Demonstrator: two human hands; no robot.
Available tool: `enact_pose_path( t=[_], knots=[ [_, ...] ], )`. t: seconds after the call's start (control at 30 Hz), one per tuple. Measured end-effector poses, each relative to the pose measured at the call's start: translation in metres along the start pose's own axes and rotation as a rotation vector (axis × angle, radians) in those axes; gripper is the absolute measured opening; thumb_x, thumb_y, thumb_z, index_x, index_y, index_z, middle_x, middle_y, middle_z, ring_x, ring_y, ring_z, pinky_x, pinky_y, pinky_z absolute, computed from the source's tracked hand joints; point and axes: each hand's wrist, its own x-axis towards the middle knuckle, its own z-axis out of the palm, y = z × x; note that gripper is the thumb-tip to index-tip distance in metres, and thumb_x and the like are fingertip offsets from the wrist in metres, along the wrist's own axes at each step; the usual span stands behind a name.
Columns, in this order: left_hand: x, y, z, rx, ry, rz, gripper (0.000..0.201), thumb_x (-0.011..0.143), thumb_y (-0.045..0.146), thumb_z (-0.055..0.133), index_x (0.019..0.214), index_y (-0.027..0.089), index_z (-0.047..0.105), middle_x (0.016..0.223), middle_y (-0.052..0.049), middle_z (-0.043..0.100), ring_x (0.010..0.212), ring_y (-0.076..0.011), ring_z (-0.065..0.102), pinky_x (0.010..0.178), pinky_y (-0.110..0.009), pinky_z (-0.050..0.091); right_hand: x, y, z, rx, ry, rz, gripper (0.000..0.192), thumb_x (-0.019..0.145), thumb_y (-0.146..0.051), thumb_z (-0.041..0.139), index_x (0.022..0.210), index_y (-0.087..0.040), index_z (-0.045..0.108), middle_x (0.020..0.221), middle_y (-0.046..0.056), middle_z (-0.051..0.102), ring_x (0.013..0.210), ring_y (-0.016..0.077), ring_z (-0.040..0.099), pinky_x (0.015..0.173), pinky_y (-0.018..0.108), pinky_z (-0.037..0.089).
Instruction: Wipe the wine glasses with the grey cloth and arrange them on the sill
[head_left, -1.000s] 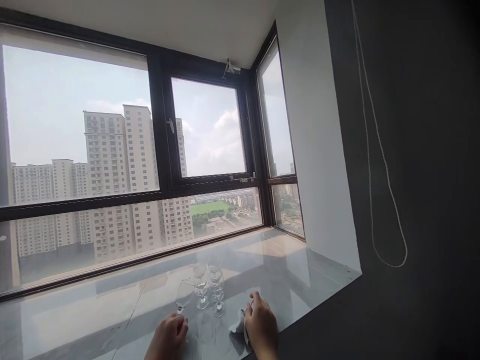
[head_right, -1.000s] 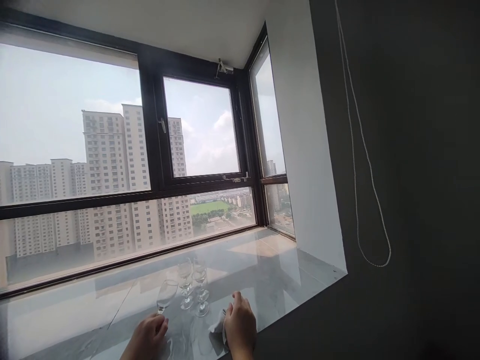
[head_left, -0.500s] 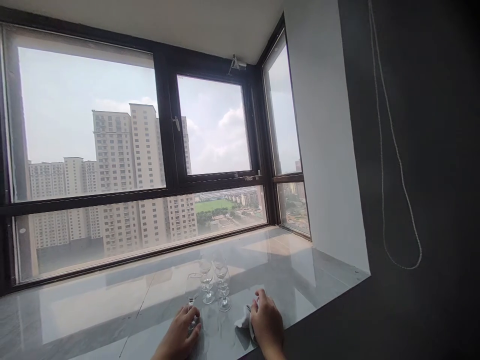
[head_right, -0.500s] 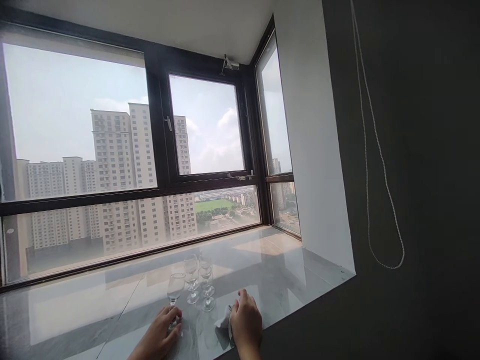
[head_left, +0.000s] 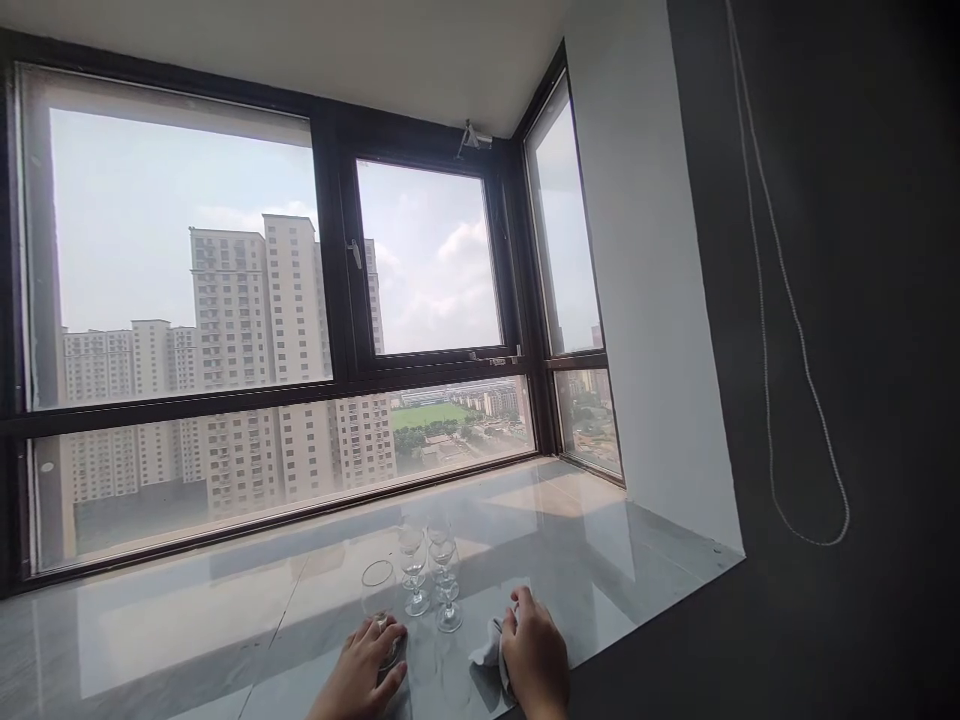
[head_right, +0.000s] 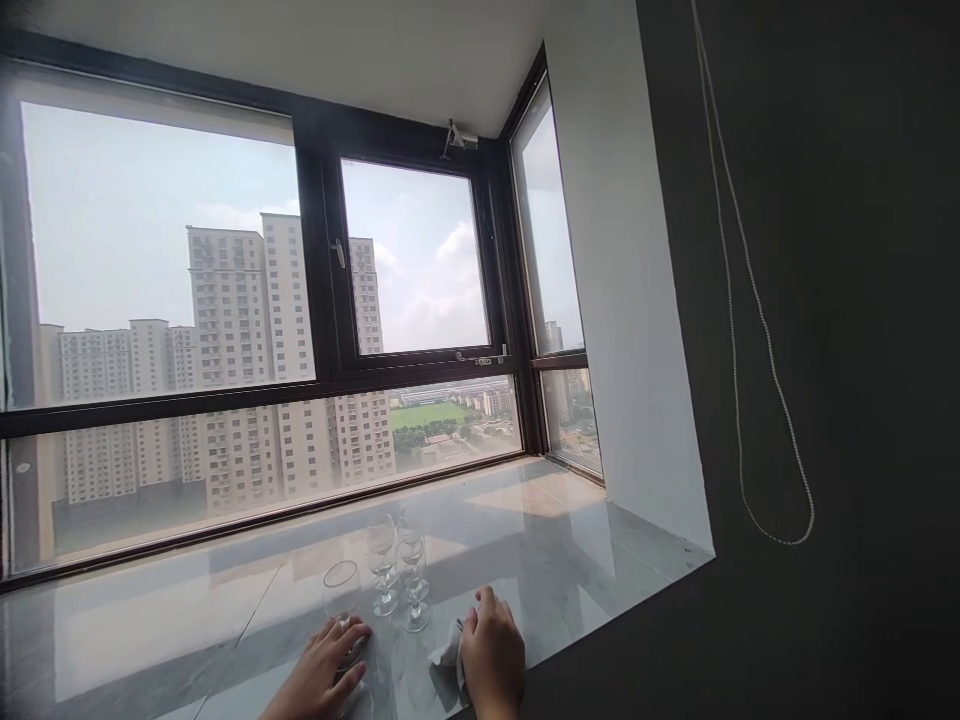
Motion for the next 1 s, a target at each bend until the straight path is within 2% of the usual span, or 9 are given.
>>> enact_pose_path(
  t=[0.2, 0.33, 0.57, 0.8, 1.0],
  knots=[
    [0.000, 0.000, -0.001, -0.005, 0.079, 0.074, 0.042, 0.085, 0.050, 0.053, 0.123, 0.036, 0.061, 0.134, -0.009, 0.057, 0.130, -0.0331, 0.045, 0.102, -0.050, 0.043, -0.001, -0.003, -0.004, -0.008, -0.015, 0.002, 0.021, 0.089, -0.015, 0.042, 0.099, -0.022, 0.058, 0.090, 0.005, 0.067, 0.088, 0.0176, 0.064, 0.070, 0.024, 0.040],
    [-0.001, -0.006, 0.003, -0.006, 0.122, 0.080, 0.039, 0.082, 0.050, 0.056, 0.116, 0.033, 0.067, 0.135, -0.012, 0.055, 0.128, -0.0356, 0.046, 0.100, -0.053, 0.045, -0.001, -0.002, -0.004, 0.000, -0.044, 0.022, 0.022, 0.090, -0.016, 0.039, 0.100, -0.022, 0.058, 0.092, 0.005, 0.067, 0.089, 0.0179, 0.064, 0.071, 0.025, 0.041],
    [-0.003, 0.006, -0.009, -0.100, 0.117, 0.031, 0.030, 0.084, 0.044, 0.053, 0.100, 0.028, 0.073, 0.127, -0.011, 0.056, 0.110, -0.0267, 0.058, 0.094, -0.038, 0.049, 0.000, 0.000, -0.001, 0.022, -0.031, -0.006, 0.021, 0.090, -0.015, 0.039, 0.097, -0.022, 0.057, 0.093, 0.005, 0.067, 0.088, 0.0178, 0.063, 0.071, 0.026, 0.040],
    [-0.006, 0.017, -0.018, -0.180, 0.109, -0.023, 0.029, 0.083, 0.042, 0.052, 0.094, 0.027, 0.074, 0.113, -0.010, 0.061, 0.106, -0.0258, 0.058, 0.093, -0.033, 0.047, 0.000, 0.001, 0.000, 0.018, -0.017, -0.017, 0.021, 0.089, -0.015, 0.040, 0.097, -0.022, 0.058, 0.092, 0.005, 0.068, 0.088, 0.0183, 0.064, 0.072, 0.026, 0.041],
    [-0.006, 0.022, -0.019, -0.199, 0.144, 0.007, 0.025, 0.081, 0.035, 0.050, 0.080, 0.025, 0.073, 0.098, -0.008, 0.063, 0.090, -0.0212, 0.061, 0.082, -0.027, 0.048, 0.000, 0.001, 0.000, 0.019, -0.024, -0.011, 0.022, 0.089, -0.015, 0.039, 0.097, -0.023, 0.058, 0.091, 0.005, 0.068, 0.088, 0.0185, 0.064, 0.072, 0.026, 0.042]
  ],
)
